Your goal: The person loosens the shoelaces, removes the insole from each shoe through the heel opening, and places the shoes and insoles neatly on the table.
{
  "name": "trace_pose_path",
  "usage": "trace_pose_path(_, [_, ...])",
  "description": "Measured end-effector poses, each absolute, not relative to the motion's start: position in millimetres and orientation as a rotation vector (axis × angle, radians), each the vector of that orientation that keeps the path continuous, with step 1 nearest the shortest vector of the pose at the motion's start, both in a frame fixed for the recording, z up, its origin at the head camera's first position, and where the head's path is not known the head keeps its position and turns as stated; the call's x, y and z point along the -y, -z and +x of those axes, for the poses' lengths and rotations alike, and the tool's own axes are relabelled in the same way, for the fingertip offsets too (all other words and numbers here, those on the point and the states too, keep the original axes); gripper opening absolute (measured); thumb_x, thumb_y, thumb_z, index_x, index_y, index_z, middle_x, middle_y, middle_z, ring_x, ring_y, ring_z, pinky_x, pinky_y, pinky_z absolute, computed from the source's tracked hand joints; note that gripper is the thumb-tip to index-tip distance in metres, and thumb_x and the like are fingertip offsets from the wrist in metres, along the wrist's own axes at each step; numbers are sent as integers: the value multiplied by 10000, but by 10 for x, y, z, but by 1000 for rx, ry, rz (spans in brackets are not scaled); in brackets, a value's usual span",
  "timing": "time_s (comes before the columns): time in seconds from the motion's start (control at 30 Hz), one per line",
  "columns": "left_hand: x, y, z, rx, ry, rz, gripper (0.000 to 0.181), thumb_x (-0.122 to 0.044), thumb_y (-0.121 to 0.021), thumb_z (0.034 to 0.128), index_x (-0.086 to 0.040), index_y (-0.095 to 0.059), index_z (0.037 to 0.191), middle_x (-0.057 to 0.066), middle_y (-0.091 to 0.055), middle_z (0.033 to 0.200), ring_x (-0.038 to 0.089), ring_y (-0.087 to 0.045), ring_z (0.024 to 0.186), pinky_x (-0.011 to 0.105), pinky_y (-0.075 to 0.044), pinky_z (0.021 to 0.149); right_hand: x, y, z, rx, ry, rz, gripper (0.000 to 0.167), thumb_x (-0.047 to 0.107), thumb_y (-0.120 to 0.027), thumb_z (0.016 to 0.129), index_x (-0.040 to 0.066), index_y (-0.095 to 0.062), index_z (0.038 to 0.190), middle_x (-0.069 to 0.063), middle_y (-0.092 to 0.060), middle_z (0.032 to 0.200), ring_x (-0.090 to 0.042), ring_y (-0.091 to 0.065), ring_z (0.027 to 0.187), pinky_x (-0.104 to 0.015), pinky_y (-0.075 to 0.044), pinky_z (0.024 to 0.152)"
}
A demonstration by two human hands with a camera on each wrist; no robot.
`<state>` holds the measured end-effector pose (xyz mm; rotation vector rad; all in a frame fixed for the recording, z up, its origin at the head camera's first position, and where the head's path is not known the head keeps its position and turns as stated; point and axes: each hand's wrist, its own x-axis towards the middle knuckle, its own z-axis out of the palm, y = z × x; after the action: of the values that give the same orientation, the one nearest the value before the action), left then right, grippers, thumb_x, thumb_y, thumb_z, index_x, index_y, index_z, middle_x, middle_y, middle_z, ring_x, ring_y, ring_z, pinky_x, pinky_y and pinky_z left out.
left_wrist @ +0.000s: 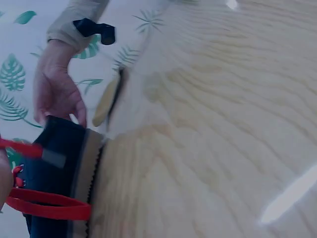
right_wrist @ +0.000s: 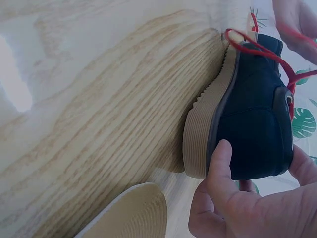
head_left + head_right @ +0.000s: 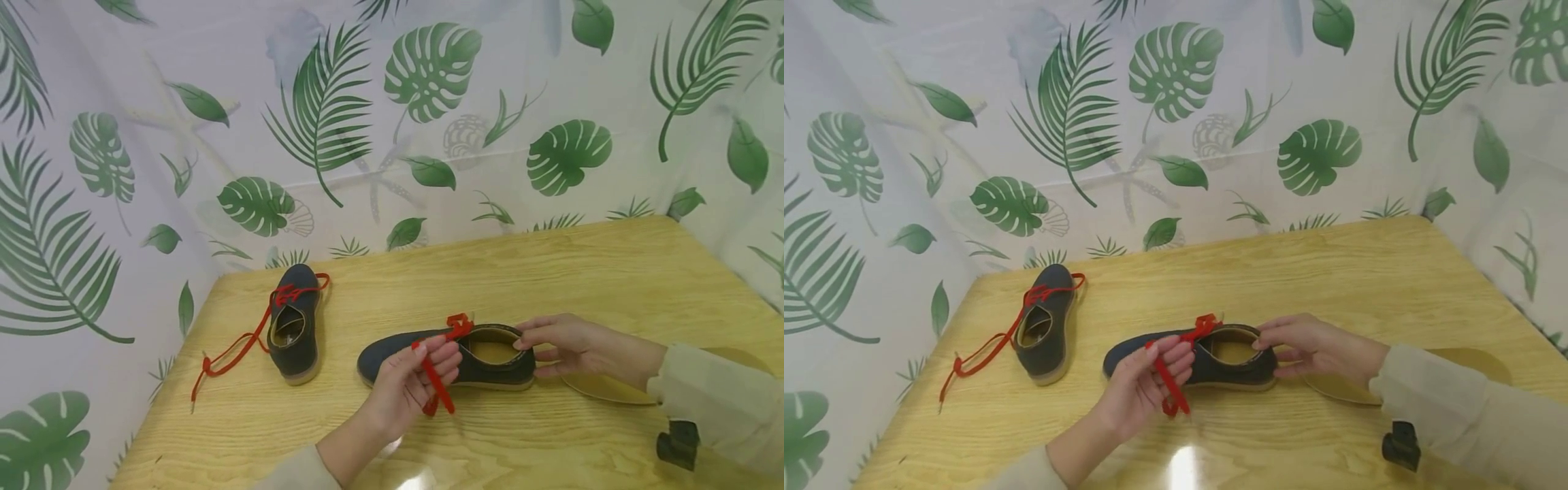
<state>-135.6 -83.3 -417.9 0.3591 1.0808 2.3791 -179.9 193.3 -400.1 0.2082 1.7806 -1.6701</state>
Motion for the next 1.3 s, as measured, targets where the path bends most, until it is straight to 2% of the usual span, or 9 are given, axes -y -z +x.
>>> trace_pose_path(0.07, [850,4127,-1398,-986,-2502,264,320,-193,-367,1040,-114,-655,1155,13,-702,1100,137,-641,1074,288,-468,967,-1943,4000,-1796,-1769,1671,204,695,113,-620,878,-30,-266,1459,-251,-126,1517,-443,-285,1304,-408,-532,857])
trace_pose_path(0.17, [873,4069,-1476,-804,-2684,37,352,-235,-327,1050,-109,-574,1267,40,-653,1206,152,-586,1166,283,-429,1015,-1953,4000,-1796,-1767,1672,206,701,111,-618,879,-26,-258,1463,-256,-82,1530,-467,-234,1330,-402,-534,853])
trace_pose_path(0.3, [903,4049,-1570,-589,-2829,-196,484,-277,-312,1045,-74,-277,1483,72,-387,1482,169,-376,1357,280,-347,1084,-1960,4004,-1797,-1783,1669,207,698,119,-622,879,-27,-264,1461,-251,-138,1516,-443,-283,1317,-391,-542,839])
trace_pose_path(0.37, [915,4059,-1601,-558,-2847,-259,520,-288,-300,1044,-85,-195,1512,63,-254,1547,169,-281,1405,278,-319,1101,-1961,4007,-1798,-1789,1668,210,695,123,-629,877,-26,-276,1457,-244,-173,1504,-424,-319,1298,-389,-544,835])
trace_pose_path(0.43, [925,4073,-1624,-552,-2856,-299,533,-290,-294,1043,-89,-161,1519,66,-207,1566,172,-245,1421,279,-301,1111,-1963,4009,-1798,-1788,1666,210,698,126,-634,874,-25,-280,1456,-241,-179,1504,-414,-333,1289,-389,-544,838])
trace_pose_path(0.73, [966,4129,-1701,-547,-2898,-415,524,-286,-297,1043,-78,-188,1512,71,-240,1556,183,-282,1409,283,-300,1113,-1972,4015,-1798,-1787,1680,210,701,126,-635,870,-34,-283,1455,-223,-271,1464,-352,-409,1228,-397,-541,849])
trace_pose_path(1.0, [1067,4122,-1728,-553,-2910,-451,533,-268,-305,1042,-75,-159,1517,77,-207,1563,190,-255,1418,294,-265,1128,-1964,4006,-1790,-1779,1683,224,698,114,-627,874,-32,-275,1459,-246,-206,1499,-451,-309,1311,-414,-533,870])
trace_pose_path(1.13, [1212,4114,-1744,-559,-2930,-452,551,-259,-317,1039,-80,-127,1523,78,-172,1571,191,-221,1427,297,-222,1144,-1946,3997,-1773,-1775,1689,228,709,110,-629,873,-37,-262,1461,-248,-222,1495,-455,-313,1308,-421,-529,879])
trace_pose_path(1.3, [1379,4107,-1784,-545,-2969,-478,542,-244,-336,1036,-87,-154,1522,74,-199,1561,197,-241,1419,312,-223,1141,-1955,3997,-1771,-1768,1699,246,711,116,-637,875,-35,-265,1461,-241,-222,1488,-435,-331,1286,-413,-532,875])
